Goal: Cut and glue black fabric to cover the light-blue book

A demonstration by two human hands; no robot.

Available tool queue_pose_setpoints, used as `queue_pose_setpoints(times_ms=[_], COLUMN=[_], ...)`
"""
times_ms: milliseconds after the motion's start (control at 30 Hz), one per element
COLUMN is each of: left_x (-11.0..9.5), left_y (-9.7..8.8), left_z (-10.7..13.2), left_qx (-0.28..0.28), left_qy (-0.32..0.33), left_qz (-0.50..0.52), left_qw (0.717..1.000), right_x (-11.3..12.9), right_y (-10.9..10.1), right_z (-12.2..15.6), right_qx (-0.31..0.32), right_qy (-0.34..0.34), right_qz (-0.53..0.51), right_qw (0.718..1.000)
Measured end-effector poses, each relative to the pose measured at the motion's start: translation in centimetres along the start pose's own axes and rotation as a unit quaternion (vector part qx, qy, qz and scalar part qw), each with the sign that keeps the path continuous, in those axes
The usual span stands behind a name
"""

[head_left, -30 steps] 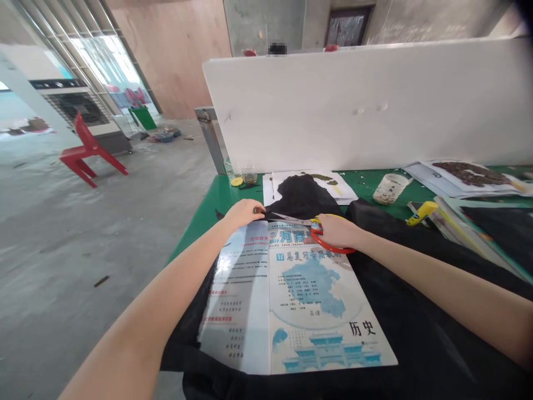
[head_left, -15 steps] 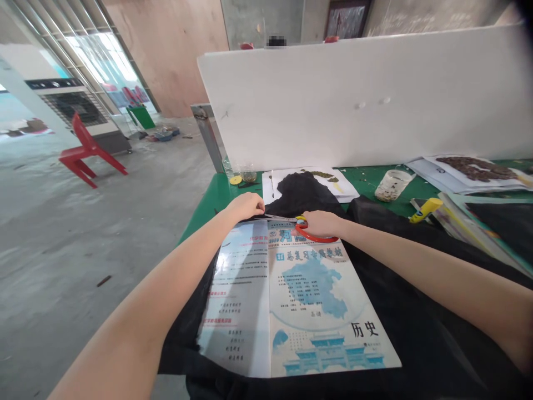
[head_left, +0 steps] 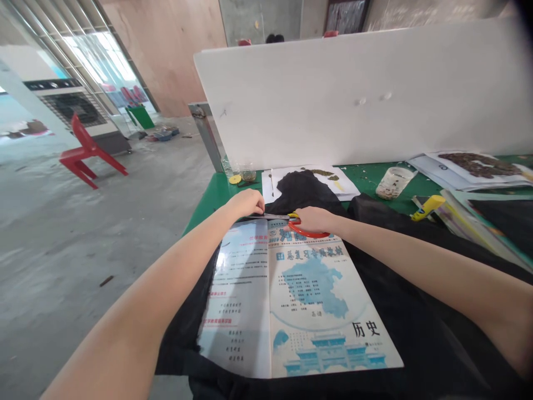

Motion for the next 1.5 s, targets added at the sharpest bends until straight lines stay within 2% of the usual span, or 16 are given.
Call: queue_pose_setpoints(times_ms=[500, 833, 1067, 1500], left_x=[0.5, 0.0, -0.3, 0.0], left_y=[0.5, 0.0, 0.0, 0.1], left_z=[0.0, 0.4, 0.5, 0.7], left_qx=[0.009, 0.0, 0.024, 0.02], left_qy=[0.004, 0.008, 0.007, 0.023], left_qz=[0.014, 0.013, 0.015, 0.023], left_qw=[1.0, 1.0, 1.0, 0.999], right_x=[0.7, 0.5, 0.2, 0.5], right_y=[-0.4, -0.5, -0.8, -1.0], right_z=[-0.1, 0.1, 0.0, -0.6], right_qx=[-0.037, -0.065, -0.094, -0.095], right_qy=[-0.012, -0.022, -0.015, -0.033], right_qz=[0.032, 0.059, 0.053, 0.1], right_qw=[0.999, 0.996, 0.994, 0.99])
Point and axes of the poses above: each hand's wrist, its own z-axis away from the middle knuckle, its own y-axis out of the palm, x = y × z, the point moved 7 cm from there along -z, towards the middle knuckle, and after that the axes turned 11 degrees about z, right-handed, at the moved point
